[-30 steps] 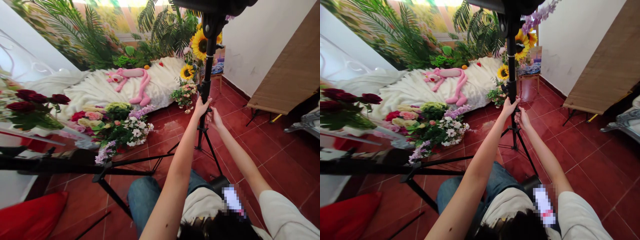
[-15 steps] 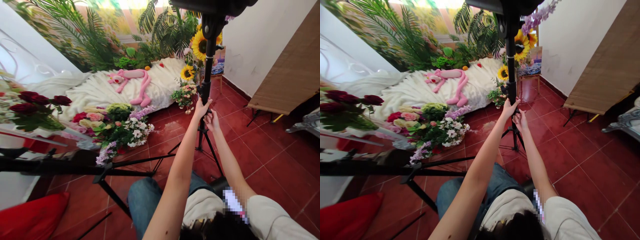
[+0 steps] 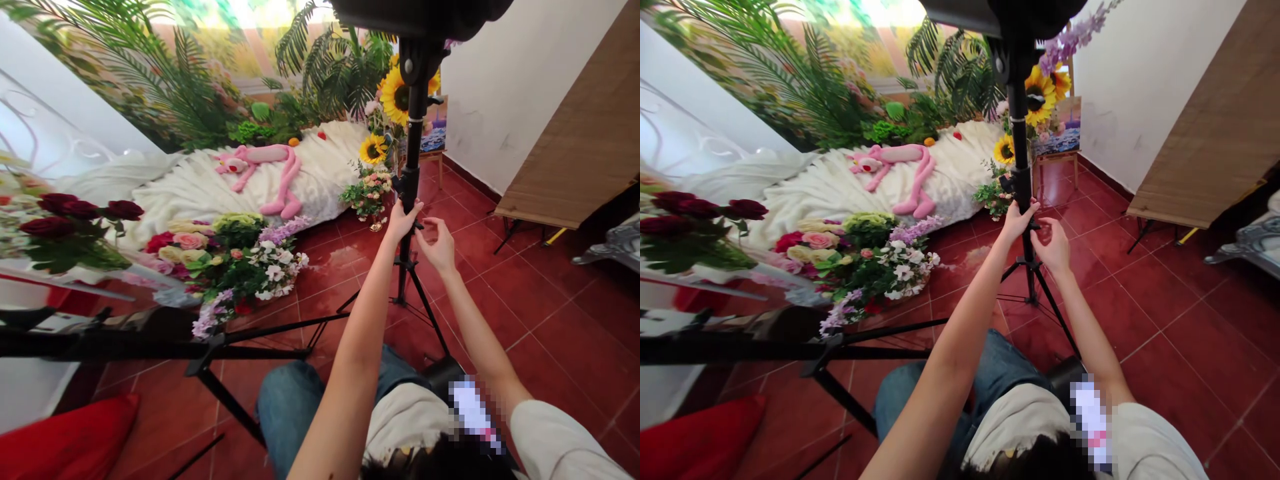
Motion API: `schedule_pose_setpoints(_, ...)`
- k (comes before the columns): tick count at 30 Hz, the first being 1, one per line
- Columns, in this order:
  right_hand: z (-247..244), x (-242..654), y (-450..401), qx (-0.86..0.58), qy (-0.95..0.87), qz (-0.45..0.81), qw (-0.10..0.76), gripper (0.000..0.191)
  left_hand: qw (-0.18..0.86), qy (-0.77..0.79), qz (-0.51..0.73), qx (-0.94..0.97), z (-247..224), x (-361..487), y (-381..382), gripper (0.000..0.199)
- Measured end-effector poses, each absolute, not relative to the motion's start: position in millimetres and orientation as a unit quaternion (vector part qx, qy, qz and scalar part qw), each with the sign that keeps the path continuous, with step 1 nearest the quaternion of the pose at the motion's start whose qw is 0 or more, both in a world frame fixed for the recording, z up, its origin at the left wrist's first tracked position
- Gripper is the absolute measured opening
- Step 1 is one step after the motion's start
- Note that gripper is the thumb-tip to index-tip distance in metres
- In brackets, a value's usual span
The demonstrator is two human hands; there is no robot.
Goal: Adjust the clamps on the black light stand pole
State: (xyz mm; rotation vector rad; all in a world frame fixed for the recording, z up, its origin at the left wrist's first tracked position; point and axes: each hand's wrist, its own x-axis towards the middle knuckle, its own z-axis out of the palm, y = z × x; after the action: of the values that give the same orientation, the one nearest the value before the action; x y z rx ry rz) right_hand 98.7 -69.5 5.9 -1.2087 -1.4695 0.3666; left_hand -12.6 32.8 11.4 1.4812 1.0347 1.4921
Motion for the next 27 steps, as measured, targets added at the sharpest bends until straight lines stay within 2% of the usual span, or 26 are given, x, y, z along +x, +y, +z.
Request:
schedule_pose_setpoints(7, 2, 81, -63, -0.52, -0.602, 0.105, 0.597, 0.02, 0.406, 0.389, 0.594, 0.575, 13, -13, 33, 0.026)
schedule_pose_setpoints(14, 11, 82, -64, -0.581, -0.595, 0.101, 0.547, 0.022, 0.398, 0.382, 0.596, 0.584, 14, -14, 30, 0.027)
schedule_pose_setpoints(19, 19, 87, -56, -0.554, -0.588, 0.167, 0.565, 0.026, 0.392, 0.377, 0.598, 0.588, 13, -13, 31, 0.03)
schedule_pose_setpoints(23, 29, 97, -49, -0.554, -0.626, 0.195, 0.514, 0.023, 0.378, 0.378, 0.608, 0.587, 11, -11, 33, 0.032)
schedule_pose_setpoints(27, 43, 101, -54, -0.585, -0.661, 0.157, 0.444, 0.013, 0.372, 0.377, 0.607, 0.592, 9, -10, 36, 0.032)
